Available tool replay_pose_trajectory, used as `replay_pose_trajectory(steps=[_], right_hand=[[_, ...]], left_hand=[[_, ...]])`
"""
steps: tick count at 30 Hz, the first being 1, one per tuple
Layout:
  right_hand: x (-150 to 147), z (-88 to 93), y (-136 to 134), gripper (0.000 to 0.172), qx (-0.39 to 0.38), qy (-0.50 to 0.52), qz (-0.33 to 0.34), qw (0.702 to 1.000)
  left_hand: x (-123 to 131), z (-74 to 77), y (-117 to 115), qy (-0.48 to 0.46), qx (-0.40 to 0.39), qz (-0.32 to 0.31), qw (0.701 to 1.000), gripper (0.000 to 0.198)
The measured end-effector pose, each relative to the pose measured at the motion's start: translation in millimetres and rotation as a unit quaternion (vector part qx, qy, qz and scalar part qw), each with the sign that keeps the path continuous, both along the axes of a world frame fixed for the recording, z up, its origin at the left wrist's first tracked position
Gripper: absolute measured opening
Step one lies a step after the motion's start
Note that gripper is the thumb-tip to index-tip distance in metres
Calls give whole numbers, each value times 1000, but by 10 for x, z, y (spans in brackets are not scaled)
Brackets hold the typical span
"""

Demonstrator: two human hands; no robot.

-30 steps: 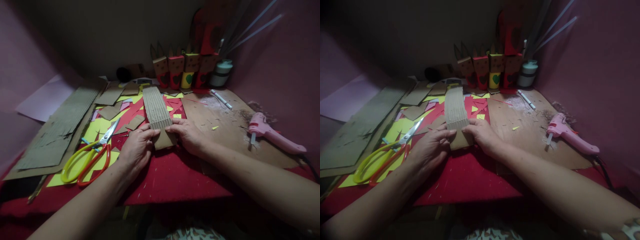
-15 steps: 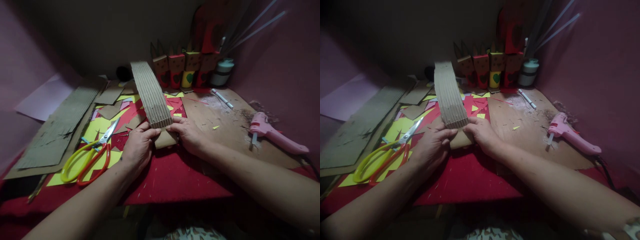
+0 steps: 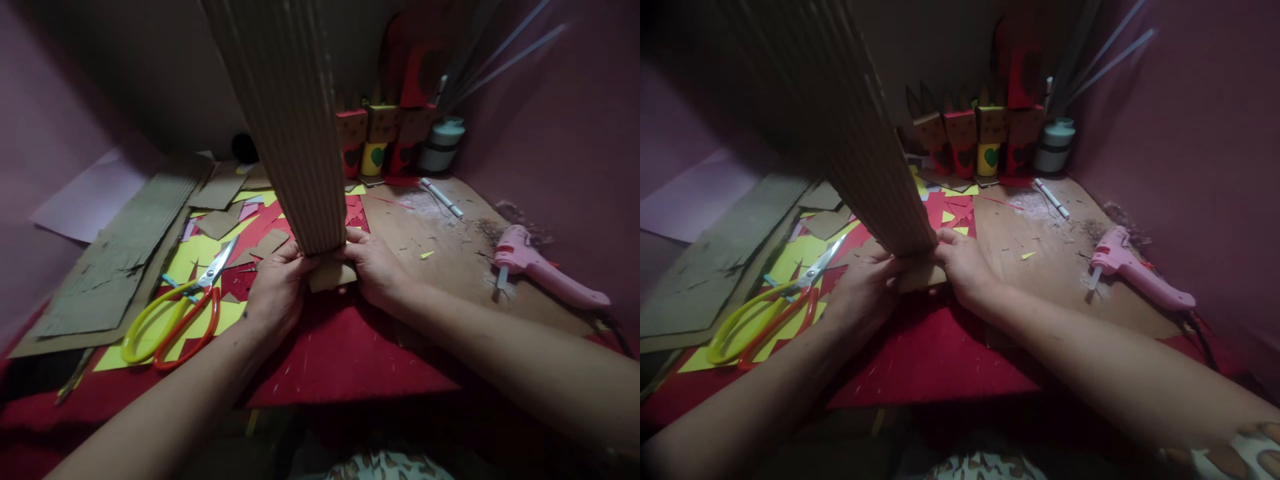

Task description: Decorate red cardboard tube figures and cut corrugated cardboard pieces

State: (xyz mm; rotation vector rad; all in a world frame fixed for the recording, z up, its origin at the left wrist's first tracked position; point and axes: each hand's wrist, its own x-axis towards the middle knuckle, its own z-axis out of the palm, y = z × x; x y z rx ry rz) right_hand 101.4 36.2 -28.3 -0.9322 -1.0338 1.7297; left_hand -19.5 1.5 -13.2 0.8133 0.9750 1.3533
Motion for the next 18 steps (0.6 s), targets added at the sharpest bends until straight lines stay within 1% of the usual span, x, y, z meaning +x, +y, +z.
replay_pose_trajectory(steps=[6,9,12,15,18], right_hand=[[10,-1,17,30,-7,12,10,1000],[26,-16,35,31,0,19,14,1000],[44,-13,49,27,-10,12,15,1000],[48,2,54,22,-20,-2,13,1000],[31,-17,58,20,-10,-17,20,1000]], left_hand=[[-45,-52,29,6,-12,-20,1000,23],[-85,-77,46,2,-23,-43,999,18],[-136,-97,59,-12,-26,-68,997,13],[-162,-116,70,-24,-14,-67,997,9],[-142,-148,81,-25,-14,-62,998,15]])
